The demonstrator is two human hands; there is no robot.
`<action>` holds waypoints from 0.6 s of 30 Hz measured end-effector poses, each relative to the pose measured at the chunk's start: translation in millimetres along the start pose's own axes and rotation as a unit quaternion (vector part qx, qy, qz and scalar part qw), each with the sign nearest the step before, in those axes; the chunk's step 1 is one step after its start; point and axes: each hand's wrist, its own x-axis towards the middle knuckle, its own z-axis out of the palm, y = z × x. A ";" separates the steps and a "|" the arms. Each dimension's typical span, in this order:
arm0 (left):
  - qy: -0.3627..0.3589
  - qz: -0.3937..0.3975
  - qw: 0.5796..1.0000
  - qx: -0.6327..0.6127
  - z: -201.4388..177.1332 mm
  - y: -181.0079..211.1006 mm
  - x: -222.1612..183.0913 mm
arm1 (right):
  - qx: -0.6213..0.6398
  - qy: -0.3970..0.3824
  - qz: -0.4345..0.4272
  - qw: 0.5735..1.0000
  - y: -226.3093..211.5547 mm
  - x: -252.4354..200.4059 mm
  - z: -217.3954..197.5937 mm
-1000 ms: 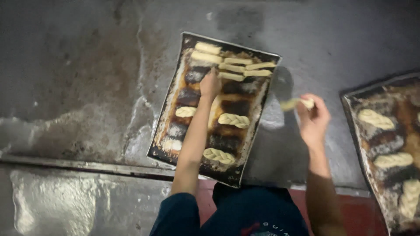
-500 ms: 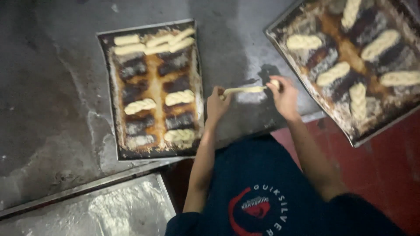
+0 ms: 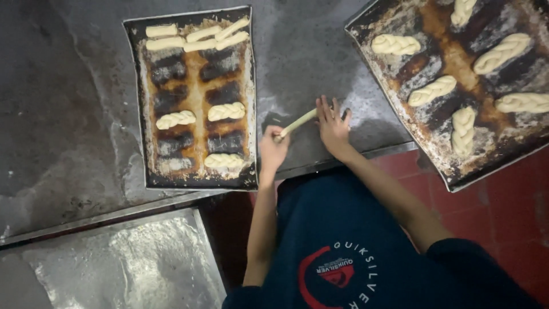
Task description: Braiding strips of dough into loaves and placing them on baking trays in a bakery.
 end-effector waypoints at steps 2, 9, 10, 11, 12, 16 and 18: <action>-0.004 -0.007 0.999 0.039 -2.9 -8.3 -9.9 | 0.014 -0.134 0.018 0.991 0.8 8.2 -24.3; -0.091 0.071 0.891 0.440 40.5 56.0 -36.7 | 0.185 -0.024 0.165 0.969 78.4 -43.1 35.9; -0.094 0.070 0.891 0.438 63.2 47.3 -32.0 | 0.183 -0.027 0.166 0.969 92.2 -52.4 34.4; -0.097 0.145 0.903 0.392 84.5 38.4 -26.8 | 0.189 0.006 0.164 0.968 104.5 -60.1 33.3; -0.099 0.219 0.909 0.342 105.2 29.8 -22.1 | 0.194 0.038 0.162 0.967 116.5 -67.8 31.5; -0.124 0.255 0.890 0.357 122.1 34.1 -7.3 | 0.097 0.204 0.054 0.973 138.5 -86.1 9.1; -0.151 0.100 0.980 0.086 97.0 64.4 -17.2 | 0.136 0.179 0.101 0.969 125.1 -92.0 -11.0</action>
